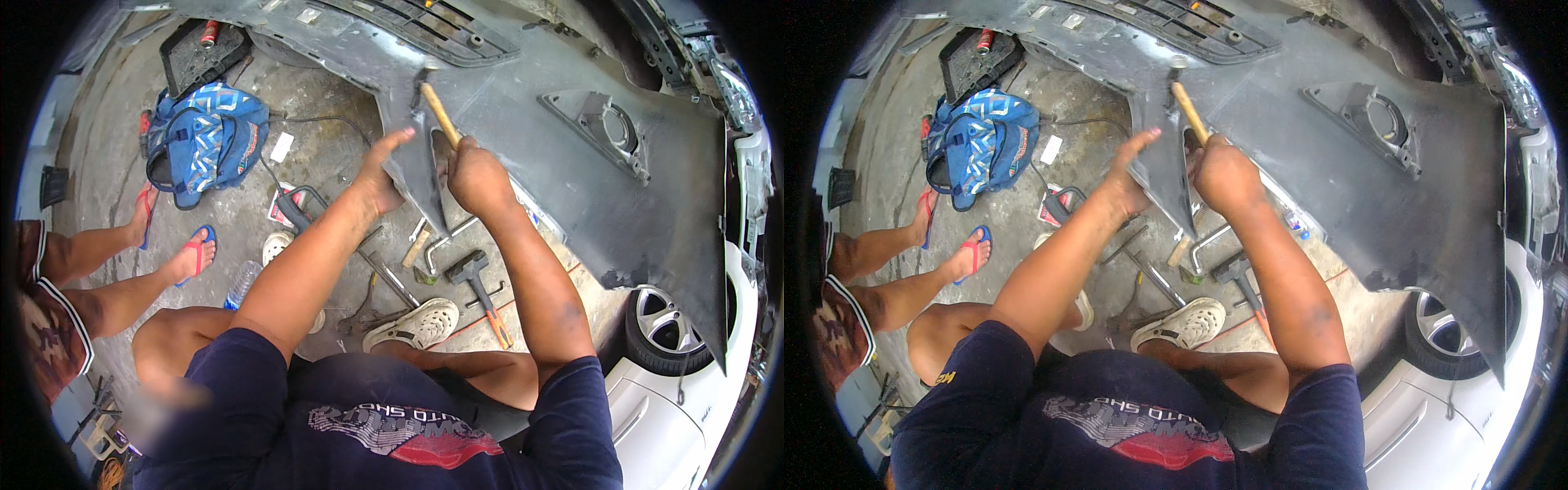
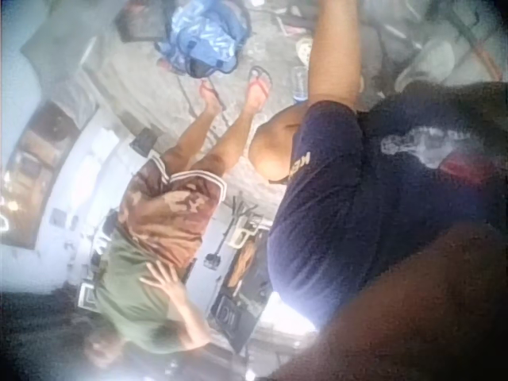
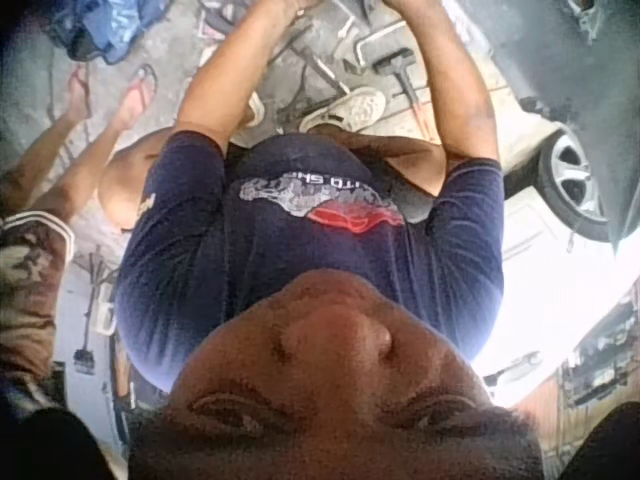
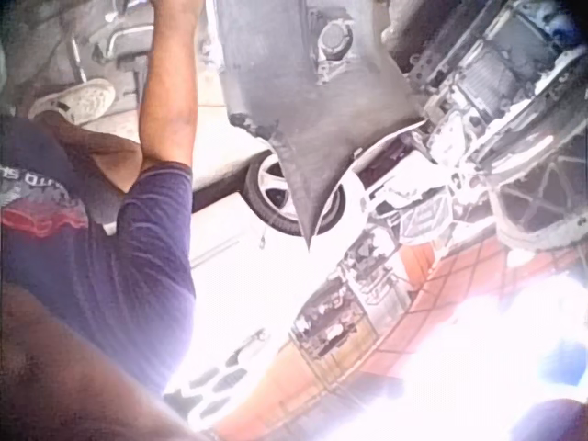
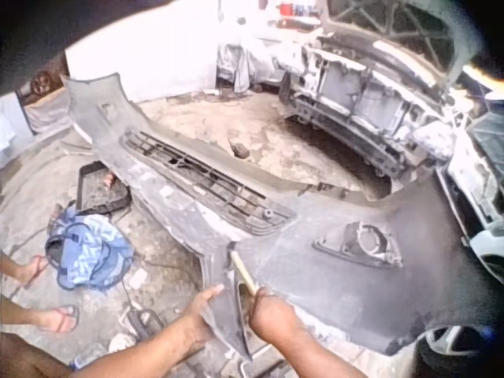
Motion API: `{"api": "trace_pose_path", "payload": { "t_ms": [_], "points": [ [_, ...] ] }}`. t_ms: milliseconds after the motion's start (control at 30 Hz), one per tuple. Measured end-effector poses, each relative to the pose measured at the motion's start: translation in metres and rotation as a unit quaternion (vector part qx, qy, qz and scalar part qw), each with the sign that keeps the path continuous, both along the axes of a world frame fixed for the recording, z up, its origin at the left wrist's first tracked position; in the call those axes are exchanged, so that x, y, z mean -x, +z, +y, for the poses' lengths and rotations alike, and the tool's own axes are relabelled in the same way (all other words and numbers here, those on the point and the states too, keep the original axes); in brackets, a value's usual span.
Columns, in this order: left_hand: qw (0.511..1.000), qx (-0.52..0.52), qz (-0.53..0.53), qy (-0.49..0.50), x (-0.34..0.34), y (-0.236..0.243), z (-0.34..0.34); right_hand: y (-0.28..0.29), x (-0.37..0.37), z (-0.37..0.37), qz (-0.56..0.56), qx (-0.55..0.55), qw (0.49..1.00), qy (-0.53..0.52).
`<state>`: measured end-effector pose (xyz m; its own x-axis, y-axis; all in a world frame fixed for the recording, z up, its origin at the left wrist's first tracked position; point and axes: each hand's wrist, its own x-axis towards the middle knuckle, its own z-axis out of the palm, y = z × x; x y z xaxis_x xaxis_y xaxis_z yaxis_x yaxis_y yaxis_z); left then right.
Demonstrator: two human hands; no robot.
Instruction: The person uses a heat gun to heat a plastic car bumper and then uses a hammer and a flat tool to reshape a damaged section.
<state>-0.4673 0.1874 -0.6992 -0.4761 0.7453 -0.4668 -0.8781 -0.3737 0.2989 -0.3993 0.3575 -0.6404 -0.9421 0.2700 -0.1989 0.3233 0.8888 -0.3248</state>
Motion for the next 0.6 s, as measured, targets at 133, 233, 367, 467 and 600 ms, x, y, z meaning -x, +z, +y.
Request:
{"api": "trace_pose_path", "payload": {
  "t_ms": [133,233,367,467,600],
  "points": [
    [1.000,-0.008,-0.007,0.010,0.005,-0.004,-0.007,0.039,0.012,-0.007,0.047,0.037,0.997,-0.054],
    [0.999,-0.019,-0.024,0.017,0.003,0.004,0.003,0.020,0.002,-0.004,0.038,0.025,0.998,-0.043],
    [0.998,-0.029,-0.048,0.014,0.008,-0.001,0.004,0.018,0.010,0.012,-0.011,-0.014,1.000,-0.006],
    [0.998,-0.033,-0.046,0.012,0.003,-0.003,-0.005,0.044,0.014,-0.009,0.095,0.043,0.993,-0.046],
    [0.998,-0.042,-0.036,0.001,0.003,-0.003,0.002,0.026,0.015,-0.008,0.060,0.054,0.996,-0.043]
  ]
}}
